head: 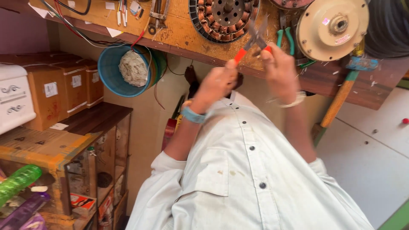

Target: The person uses pliers to trim and adjust copper windings on a circular motor stator. They repeatedly cut small wire ends and manipulate the coils on the stator while working at a cluttered bench.

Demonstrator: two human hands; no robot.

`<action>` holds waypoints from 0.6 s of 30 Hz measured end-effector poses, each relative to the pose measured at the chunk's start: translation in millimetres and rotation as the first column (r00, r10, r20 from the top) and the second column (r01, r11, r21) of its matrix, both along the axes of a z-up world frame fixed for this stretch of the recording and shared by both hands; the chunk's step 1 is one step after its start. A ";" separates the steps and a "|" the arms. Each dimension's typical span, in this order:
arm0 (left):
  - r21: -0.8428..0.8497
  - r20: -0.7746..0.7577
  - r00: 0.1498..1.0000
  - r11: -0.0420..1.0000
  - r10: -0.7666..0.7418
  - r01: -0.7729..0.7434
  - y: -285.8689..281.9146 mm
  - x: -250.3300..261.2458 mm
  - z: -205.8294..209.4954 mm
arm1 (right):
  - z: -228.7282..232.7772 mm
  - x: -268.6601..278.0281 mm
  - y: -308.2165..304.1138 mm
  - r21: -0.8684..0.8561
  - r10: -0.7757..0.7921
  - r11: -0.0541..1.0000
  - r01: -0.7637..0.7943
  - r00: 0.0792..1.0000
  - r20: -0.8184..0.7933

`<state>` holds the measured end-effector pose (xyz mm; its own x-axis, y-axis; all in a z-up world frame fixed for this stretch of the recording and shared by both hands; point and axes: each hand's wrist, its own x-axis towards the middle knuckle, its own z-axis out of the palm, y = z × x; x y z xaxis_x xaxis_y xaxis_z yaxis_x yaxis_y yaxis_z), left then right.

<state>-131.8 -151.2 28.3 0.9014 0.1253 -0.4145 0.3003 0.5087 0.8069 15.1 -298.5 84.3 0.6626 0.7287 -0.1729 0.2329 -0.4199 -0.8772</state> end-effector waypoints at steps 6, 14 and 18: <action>0.010 -0.096 0.995 1.000 -0.011 0.012 7.8 -32.2 27.1 | 17.6 7.1 -18.9 0.288 0.095 0.957 -0.044 0.982 -0.163; 0.939 0.153 0.984 0.296 0.096 -0.175 61.4 -11.1 81.6 | 1.7 -28.4 -20.7 0.100 -0.199 0.938 0.331 0.754 -0.626; 0.894 0.158 0.979 0.402 0.128 -0.196 90.9 -3.0 94.0 | -3.2 -34.4 -21.2 0.160 -0.122 0.950 0.268 0.790 -0.601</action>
<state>-134.8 -60.4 122.3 0.8370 0.5413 0.0804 0.2353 -0.4886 0.8402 -19.3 -319.7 81.0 0.6234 0.6615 -0.4169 -0.4126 -0.1747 -0.8940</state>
